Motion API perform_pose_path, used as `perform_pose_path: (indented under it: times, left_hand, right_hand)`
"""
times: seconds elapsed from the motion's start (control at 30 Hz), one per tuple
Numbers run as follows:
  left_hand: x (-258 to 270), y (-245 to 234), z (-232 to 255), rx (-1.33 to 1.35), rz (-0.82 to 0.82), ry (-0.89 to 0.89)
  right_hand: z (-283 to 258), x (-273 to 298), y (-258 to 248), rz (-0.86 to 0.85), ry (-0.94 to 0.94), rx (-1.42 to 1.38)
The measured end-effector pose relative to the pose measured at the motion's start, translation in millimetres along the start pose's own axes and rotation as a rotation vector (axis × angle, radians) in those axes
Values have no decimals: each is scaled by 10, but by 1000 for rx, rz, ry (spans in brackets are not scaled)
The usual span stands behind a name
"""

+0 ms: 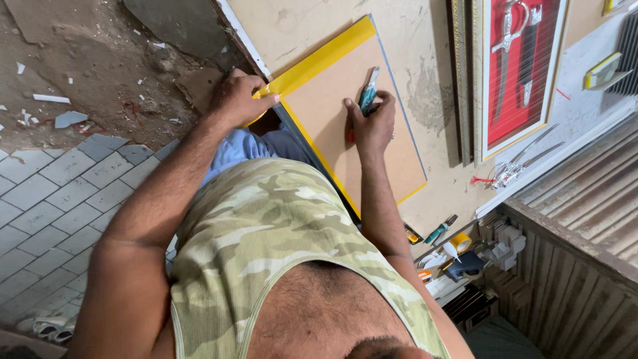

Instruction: The person applies yellow masking tape along the edges of a rectangular frame on a workbench, then uses a utility knife to trim the tape. They also place small white paper pieces at the corners of the frame. The process is repeated on a second frame.

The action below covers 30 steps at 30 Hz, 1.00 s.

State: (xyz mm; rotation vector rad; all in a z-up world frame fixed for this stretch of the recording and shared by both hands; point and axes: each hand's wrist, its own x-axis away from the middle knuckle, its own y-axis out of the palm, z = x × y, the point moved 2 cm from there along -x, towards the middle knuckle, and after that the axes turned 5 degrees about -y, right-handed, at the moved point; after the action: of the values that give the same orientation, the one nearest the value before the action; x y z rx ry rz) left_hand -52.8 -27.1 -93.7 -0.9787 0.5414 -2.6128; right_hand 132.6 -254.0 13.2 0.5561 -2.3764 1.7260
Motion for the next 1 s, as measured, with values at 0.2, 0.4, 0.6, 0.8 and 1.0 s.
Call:
perform_pose_path:
  times: [0.2, 0.4, 0.6, 0.8, 1.0]
  left_hand:
    - [-34, 106, -121, 87, -14, 40]
    - [1, 83, -98, 99, 16, 117]
    - [38, 23, -49, 105, 8, 89]
    - [42, 5, -11, 77, -12, 101]
    - [29, 18, -16, 62, -13, 91]
  right_hand:
    - [-218, 410, 110, -240, -714, -196]
    - [-560, 702, 382, -303, -803, 77]
    - [-657, 752, 387, -338, -811, 171]
    - [-692, 760, 366, -340, -767, 214]
    - [-782, 725, 378, -364, -756, 228]
